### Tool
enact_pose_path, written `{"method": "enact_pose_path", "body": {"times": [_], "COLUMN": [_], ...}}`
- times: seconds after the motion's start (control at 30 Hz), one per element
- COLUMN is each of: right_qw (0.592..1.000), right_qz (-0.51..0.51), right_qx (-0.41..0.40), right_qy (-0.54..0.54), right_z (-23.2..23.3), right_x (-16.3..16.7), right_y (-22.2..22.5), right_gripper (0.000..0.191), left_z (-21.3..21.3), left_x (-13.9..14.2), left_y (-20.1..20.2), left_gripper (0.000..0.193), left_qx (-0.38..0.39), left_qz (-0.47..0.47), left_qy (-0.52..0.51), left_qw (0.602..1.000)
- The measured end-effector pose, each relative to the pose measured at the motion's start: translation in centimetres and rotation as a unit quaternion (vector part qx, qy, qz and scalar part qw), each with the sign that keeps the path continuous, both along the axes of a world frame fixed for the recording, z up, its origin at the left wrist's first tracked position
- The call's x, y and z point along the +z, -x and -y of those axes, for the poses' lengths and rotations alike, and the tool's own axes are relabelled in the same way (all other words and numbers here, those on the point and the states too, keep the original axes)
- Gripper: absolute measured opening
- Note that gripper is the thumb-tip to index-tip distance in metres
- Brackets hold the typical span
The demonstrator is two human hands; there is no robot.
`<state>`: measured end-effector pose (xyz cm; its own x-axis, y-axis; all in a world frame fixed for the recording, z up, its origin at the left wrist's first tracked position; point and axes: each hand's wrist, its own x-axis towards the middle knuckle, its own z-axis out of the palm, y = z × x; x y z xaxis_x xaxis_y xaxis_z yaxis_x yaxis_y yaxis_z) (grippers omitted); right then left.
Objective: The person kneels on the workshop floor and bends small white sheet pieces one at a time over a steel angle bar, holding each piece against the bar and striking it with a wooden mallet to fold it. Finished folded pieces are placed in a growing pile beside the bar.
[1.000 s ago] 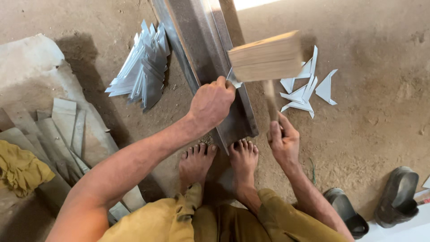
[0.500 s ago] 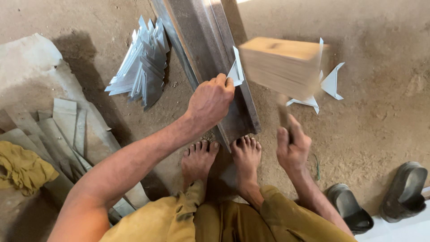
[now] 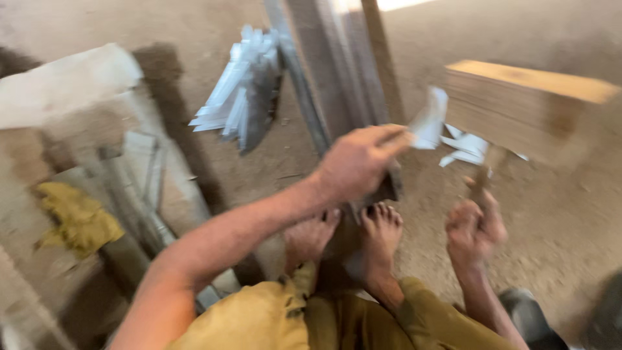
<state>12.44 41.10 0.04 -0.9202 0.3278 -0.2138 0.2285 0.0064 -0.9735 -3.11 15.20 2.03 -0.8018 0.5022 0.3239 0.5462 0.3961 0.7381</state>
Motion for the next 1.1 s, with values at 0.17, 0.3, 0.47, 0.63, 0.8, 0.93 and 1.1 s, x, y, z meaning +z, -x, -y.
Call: {"method": "enact_pose_path", "body": {"times": [0.17,0.3,0.47,0.63,0.8,0.93,1.1], "right_qw": [0.996,0.960,0.967,0.968,0.960,0.951,0.968], "right_qz": [-0.002,0.024,0.087,0.161,0.105,0.127,0.178], "right_qx": [0.072,0.180,0.186,0.150,0.193,0.179,0.151], "right_qy": [-0.056,-0.212,-0.148,-0.121,-0.173,-0.217,-0.087], "right_z": [2.6,4.8,6.3,5.8,5.1,4.9,4.9], "right_x": [1.3,-0.5,-1.6,1.7,4.4,3.7,2.9], "right_y": [-0.8,-0.7,-1.2,-0.1,1.9,2.6,1.8], "right_gripper": [0.031,0.032,0.035,0.040,0.037,0.026,0.023], "left_z": [7.4,13.6,14.6,15.4,13.1,11.3,11.0], "left_x": [0.5,-4.4,-7.0,-2.4,-0.5,-2.2,-3.2], "left_y": [-2.0,-2.1,-3.4,-2.6,0.3,1.4,1.4], "left_gripper": [0.015,0.043,0.036,0.025,0.034,0.031,0.028], "left_qx": [0.246,0.400,0.393,0.349,0.043,0.059,0.051], "left_qz": [0.037,0.076,0.075,0.181,0.475,0.523,0.491], "left_qy": [-0.020,0.196,0.225,0.108,-0.236,-0.124,-0.120], "left_qw": [0.968,0.892,0.889,0.913,0.847,0.841,0.861]}}
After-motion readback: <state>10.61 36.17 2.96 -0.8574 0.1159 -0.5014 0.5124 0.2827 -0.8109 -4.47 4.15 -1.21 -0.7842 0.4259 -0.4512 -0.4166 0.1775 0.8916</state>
